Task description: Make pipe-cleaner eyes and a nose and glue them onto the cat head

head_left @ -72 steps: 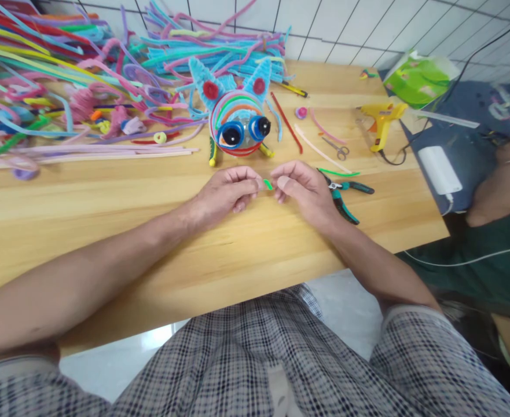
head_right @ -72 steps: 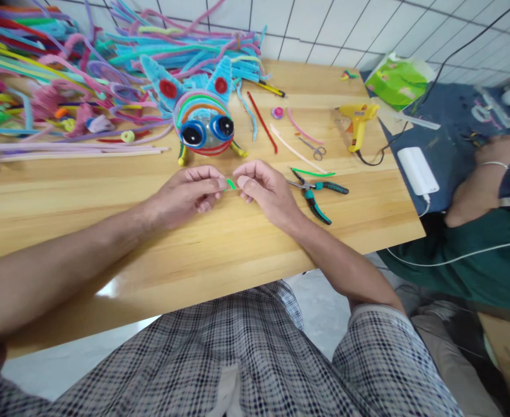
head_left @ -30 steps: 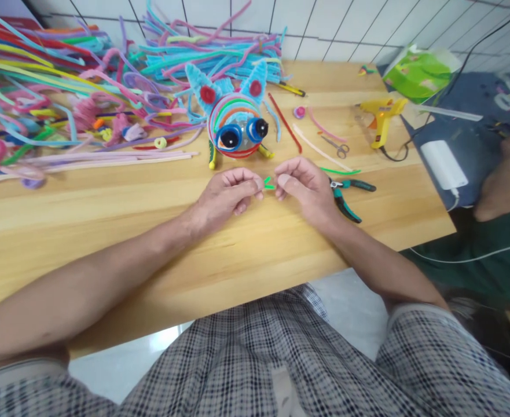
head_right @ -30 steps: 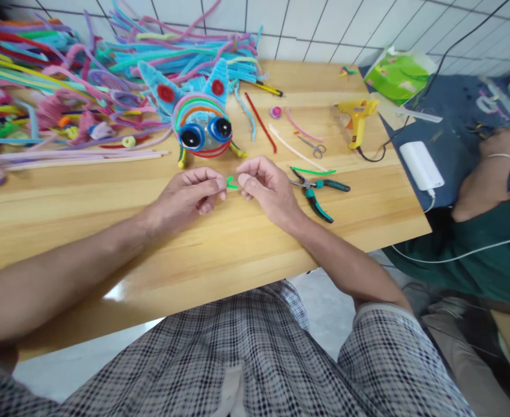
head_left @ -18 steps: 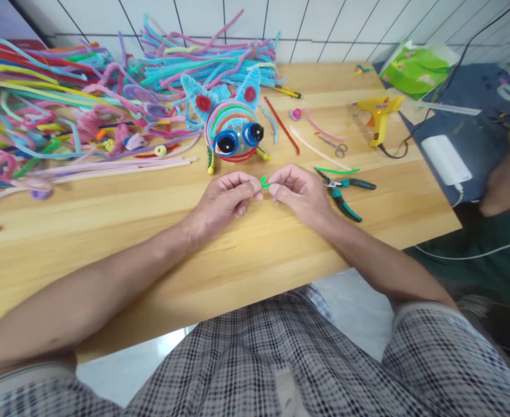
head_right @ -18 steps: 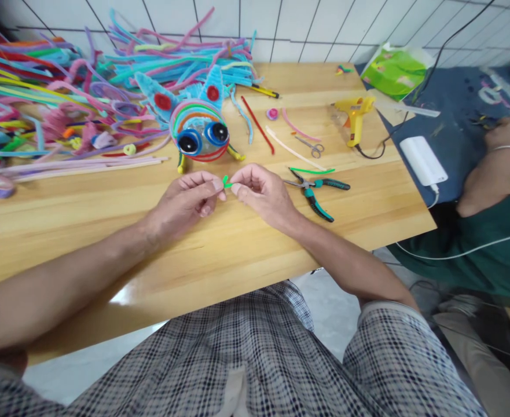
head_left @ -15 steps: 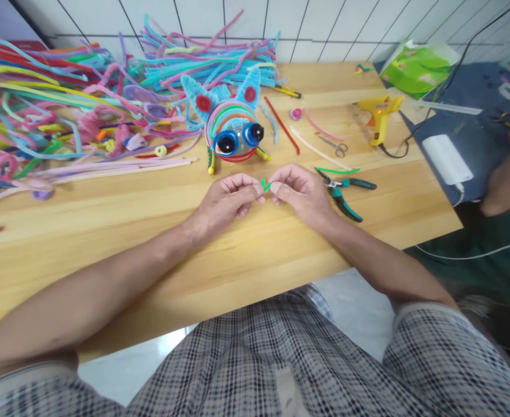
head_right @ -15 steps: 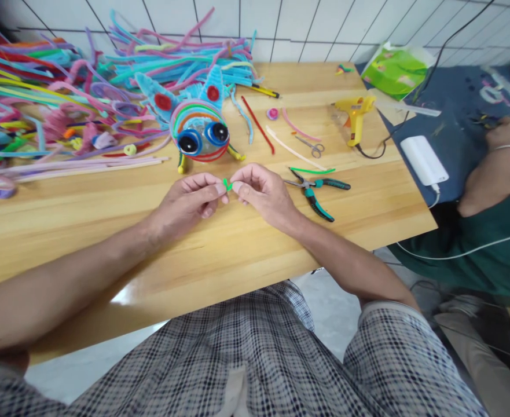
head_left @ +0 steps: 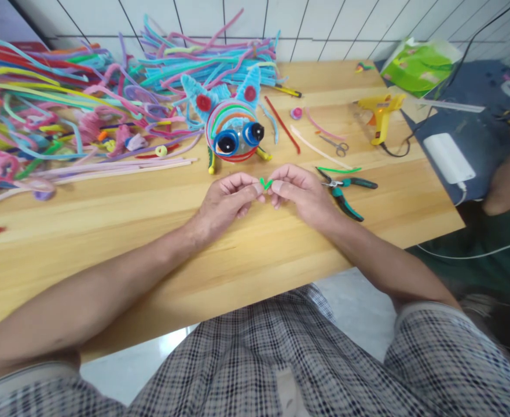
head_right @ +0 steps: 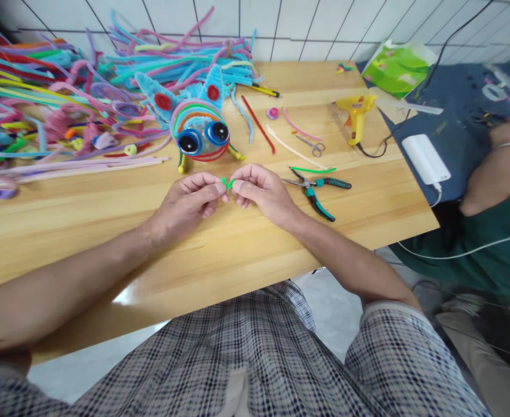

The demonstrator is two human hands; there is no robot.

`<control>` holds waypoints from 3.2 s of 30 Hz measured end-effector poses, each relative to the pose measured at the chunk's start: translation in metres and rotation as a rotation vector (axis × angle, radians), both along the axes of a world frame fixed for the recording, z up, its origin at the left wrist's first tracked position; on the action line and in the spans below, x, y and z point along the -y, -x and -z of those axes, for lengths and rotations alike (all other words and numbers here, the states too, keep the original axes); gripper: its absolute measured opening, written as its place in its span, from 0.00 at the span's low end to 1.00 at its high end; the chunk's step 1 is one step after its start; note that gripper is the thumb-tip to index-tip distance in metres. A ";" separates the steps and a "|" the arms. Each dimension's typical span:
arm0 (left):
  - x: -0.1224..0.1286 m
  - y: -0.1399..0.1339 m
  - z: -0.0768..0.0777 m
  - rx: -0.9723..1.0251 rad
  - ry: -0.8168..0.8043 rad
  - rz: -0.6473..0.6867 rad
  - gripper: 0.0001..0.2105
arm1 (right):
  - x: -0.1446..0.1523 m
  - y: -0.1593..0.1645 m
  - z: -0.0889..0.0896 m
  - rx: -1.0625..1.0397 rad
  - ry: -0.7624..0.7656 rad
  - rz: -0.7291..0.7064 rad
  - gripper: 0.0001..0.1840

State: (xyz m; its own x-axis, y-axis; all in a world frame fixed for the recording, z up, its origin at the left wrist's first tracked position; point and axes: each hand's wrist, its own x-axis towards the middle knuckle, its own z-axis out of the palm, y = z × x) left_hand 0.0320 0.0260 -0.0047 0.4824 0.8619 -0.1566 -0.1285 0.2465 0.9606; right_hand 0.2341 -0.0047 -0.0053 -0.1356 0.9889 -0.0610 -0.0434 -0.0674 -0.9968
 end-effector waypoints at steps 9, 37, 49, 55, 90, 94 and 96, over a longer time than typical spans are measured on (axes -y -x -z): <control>0.000 -0.001 0.003 0.073 -0.008 0.030 0.11 | 0.001 0.003 -0.005 0.027 0.012 -0.014 0.11; -0.004 -0.001 0.007 0.086 0.002 -0.002 0.10 | 0.002 -0.001 0.007 0.147 -0.292 0.097 0.19; 0.002 0.003 0.011 -0.068 -0.364 0.000 0.10 | 0.002 0.000 0.000 -0.008 -0.125 -0.001 0.18; 0.009 0.004 0.008 -0.177 -0.675 -0.089 0.07 | 0.004 0.002 -0.003 -0.041 -0.064 -0.021 0.19; 0.005 0.010 0.008 -0.308 -0.910 -0.052 0.08 | 0.019 0.005 -0.008 0.522 -0.355 0.047 0.04; 0.010 0.007 0.006 -0.295 -0.927 -0.148 0.08 | 0.022 0.012 -0.003 0.471 -0.404 0.091 0.05; 0.012 0.006 0.005 -0.296 -0.921 -0.185 0.08 | 0.023 0.015 0.001 0.418 -0.413 0.109 0.05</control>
State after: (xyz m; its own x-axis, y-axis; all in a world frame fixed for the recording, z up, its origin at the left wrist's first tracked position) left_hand 0.0258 0.0137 -0.0098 0.3771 0.7656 0.5212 0.1868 -0.6140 0.7669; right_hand 0.2192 -0.0280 -0.0058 -0.0790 0.9489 0.3055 0.3731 0.3123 -0.8736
